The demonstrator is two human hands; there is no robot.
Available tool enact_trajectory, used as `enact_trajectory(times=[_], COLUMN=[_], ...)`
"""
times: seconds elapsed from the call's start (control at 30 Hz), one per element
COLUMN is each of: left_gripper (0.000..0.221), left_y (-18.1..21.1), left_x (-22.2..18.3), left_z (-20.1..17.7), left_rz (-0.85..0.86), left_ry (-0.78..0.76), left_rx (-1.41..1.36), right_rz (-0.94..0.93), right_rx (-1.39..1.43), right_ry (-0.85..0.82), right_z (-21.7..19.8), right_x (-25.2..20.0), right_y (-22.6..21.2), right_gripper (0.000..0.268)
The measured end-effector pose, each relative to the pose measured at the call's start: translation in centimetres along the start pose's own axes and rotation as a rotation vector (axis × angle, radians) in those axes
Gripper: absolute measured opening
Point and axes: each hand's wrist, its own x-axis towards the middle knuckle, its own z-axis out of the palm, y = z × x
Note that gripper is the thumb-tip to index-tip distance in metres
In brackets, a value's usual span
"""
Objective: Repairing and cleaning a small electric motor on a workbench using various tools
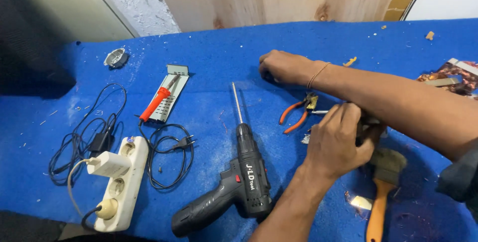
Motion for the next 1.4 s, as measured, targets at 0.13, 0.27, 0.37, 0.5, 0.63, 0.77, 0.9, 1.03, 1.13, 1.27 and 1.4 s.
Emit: enact_trajectory(times=[0.13, 0.27, 0.37, 0.5, 0.63, 0.77, 0.9, 1.03, 1.13, 1.27, 1.4], left_gripper=[0.027, 0.032, 0.024, 0.022, 0.02, 0.02, 0.019, 0.018, 0.017, 0.018, 0.017], left_y=[-1.0, -0.8, -0.6, 0.4, 0.9, 0.9, 0.8, 1.0, 0.8, 0.7, 0.7], left_x=[-0.2, -0.1, 0.2, 0.6, 0.7, 0.8, 0.9, 1.2, 1.0, 1.1, 1.0], left_z=[0.6, 0.4, -0.1, -1.0, -1.2, -0.9, -0.7, -0.9, -0.8, -0.8, -0.7], left_rz=[0.046, 0.063, 0.064, 0.035, -0.033, -0.025, 0.002, -0.014, -0.008, -0.003, 0.013], left_ry=[-0.031, -0.016, -0.026, -0.086, -0.15, -0.155, -0.084, -0.107, -0.114, -0.121, -0.117], left_rx=[0.011, -0.006, -0.043, -0.068, -0.049, -0.06, -0.108, -0.109, -0.103, -0.102, -0.073], right_rz=[-0.011, 0.002, -0.035, 0.123, 0.428, 0.398, 0.416, 0.335, 0.329, 0.318, 0.338], right_rx=[0.077, 0.155, 0.279, 0.337, 0.336, 0.323, 0.46, 0.31, 0.322, 0.351, 0.316], right_ry=[0.022, 0.143, 0.495, 0.686, 0.635, 0.638, 0.699, 0.71, 0.736, 0.738, 0.718], right_z=[0.4, -3.6, -8.5, -12.7, -11.3, -8.9, -8.8, -8.2, -7.4, -7.5, -7.6], right_x=[-0.3, -3.3, -8.2, -17.3, -24.2, -26.2, -25.6, -25.5, -25.9, -25.7, -25.7], right_y=[1.5, -2.6, -6.5, -10.4, -10.3, -9.8, -10.5, -10.6, -9.8, -10.1, -10.7], right_gripper=[0.017, 0.016, 0.016, 0.013, 0.014, 0.012, 0.01, 0.009, 0.008, 0.009, 0.008])
